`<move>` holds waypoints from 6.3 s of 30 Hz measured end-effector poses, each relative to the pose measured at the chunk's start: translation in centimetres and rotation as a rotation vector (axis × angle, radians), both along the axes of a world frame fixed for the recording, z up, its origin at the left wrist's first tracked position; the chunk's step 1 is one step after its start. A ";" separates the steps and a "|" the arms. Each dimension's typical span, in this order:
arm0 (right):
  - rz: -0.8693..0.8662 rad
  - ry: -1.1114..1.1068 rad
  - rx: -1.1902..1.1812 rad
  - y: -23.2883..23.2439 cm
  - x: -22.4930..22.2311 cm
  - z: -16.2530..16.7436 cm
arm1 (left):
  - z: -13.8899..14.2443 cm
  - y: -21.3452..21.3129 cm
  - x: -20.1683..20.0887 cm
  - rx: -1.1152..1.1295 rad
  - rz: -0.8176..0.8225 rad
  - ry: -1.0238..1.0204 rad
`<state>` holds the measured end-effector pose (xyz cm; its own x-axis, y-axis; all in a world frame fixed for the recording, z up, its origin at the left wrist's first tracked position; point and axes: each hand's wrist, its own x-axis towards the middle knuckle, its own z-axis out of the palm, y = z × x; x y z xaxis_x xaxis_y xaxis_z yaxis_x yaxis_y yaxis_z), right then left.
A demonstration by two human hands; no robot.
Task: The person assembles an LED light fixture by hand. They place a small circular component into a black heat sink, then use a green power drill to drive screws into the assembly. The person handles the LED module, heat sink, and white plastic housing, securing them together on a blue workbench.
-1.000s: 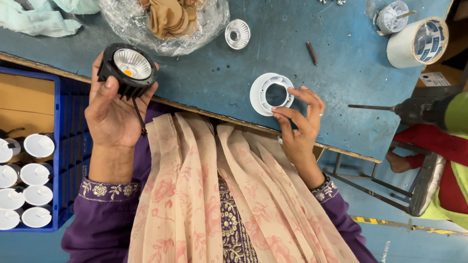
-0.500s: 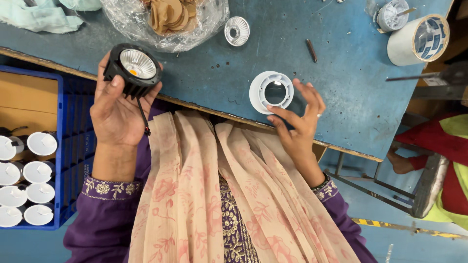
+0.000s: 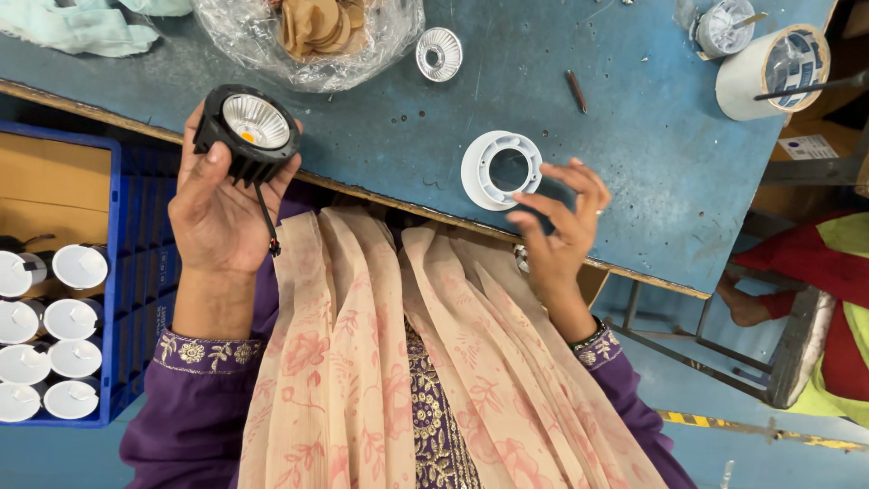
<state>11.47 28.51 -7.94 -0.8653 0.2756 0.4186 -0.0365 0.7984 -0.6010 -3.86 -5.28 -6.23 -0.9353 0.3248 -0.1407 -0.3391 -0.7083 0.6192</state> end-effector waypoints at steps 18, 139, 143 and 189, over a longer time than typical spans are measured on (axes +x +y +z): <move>-0.027 0.037 -0.234 -0.4 -0.7 0.4 | -0.1 0.1 -0.4 0.005 -0.008 -0.018; 0.476 -0.319 -1.154 -5.2 -4.8 6.8 | 3.0 9.4 0.6 -0.069 -0.780 0.216; 0.502 -0.318 -1.146 -4.9 -4.7 6.6 | 3.0 9.2 0.7 -0.057 -0.782 0.201; 0.595 -0.342 -1.168 -4.6 -5.1 6.3 | 3.0 9.1 1.7 -0.038 -0.663 -0.013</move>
<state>6.41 23.87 -1.67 -0.9897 -0.1304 -0.0591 0.0921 -0.2642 -0.9601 -2.16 3.78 -3.21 -0.5371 0.8255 -0.1733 -0.7033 -0.3249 0.6323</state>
